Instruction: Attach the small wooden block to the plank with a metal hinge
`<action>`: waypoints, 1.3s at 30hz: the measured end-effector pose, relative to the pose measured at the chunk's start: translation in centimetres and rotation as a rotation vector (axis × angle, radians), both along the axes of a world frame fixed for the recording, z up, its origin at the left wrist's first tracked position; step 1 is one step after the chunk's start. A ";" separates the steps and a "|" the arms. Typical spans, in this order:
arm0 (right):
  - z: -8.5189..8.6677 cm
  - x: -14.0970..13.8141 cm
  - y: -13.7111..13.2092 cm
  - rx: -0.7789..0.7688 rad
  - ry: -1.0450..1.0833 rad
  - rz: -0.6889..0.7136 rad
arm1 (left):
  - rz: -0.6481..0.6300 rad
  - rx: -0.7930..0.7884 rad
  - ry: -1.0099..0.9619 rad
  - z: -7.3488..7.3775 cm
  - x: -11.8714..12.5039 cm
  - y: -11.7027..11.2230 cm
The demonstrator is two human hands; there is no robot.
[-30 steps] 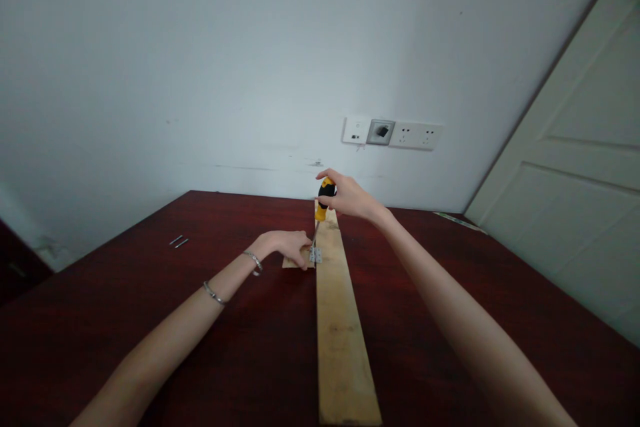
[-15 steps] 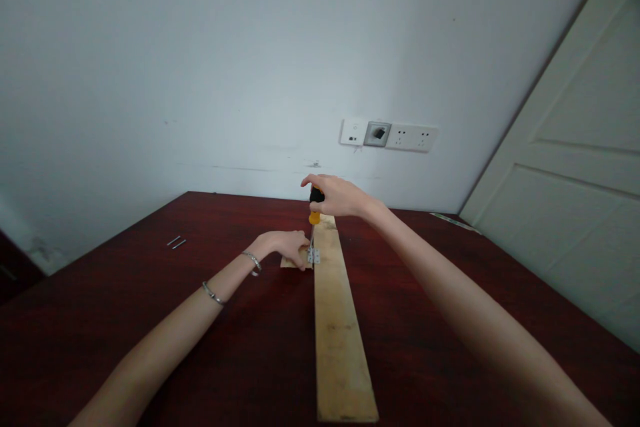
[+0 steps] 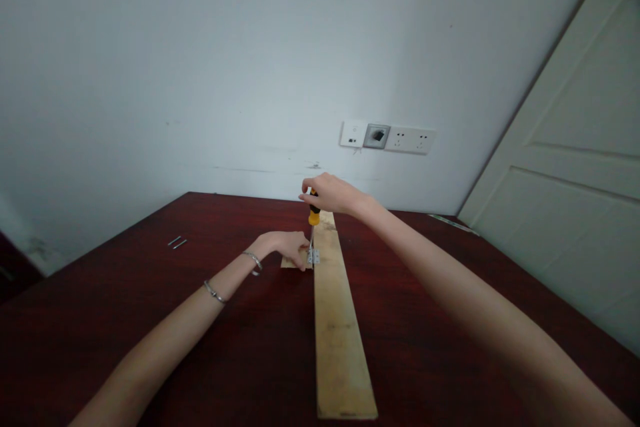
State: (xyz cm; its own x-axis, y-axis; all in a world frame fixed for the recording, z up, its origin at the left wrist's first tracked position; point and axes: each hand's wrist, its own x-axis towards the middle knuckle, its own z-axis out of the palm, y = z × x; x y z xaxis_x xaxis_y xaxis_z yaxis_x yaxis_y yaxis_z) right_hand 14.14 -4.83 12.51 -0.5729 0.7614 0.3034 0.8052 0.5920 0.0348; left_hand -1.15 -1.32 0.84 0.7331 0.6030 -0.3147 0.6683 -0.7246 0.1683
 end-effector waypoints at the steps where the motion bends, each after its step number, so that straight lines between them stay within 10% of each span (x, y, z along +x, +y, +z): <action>1: 0.0 0.0 0.0 0.004 -0.006 0.010 | -0.004 -0.002 -0.003 0.0 0.0 0.1; 39: -1.3 -0.3 -0.7 0.118 -0.006 -0.041 | 0.000 -0.019 -0.011 -0.8 -0.1 0.6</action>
State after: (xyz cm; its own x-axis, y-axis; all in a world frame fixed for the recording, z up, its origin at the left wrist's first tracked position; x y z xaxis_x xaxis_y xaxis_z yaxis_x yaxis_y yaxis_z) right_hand 13.81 -5.50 11.23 -0.5444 0.7431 0.3892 0.8280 0.5504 0.1073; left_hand -1.27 -0.70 0.01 0.7362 0.5972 -0.3184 0.6666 -0.7210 0.1892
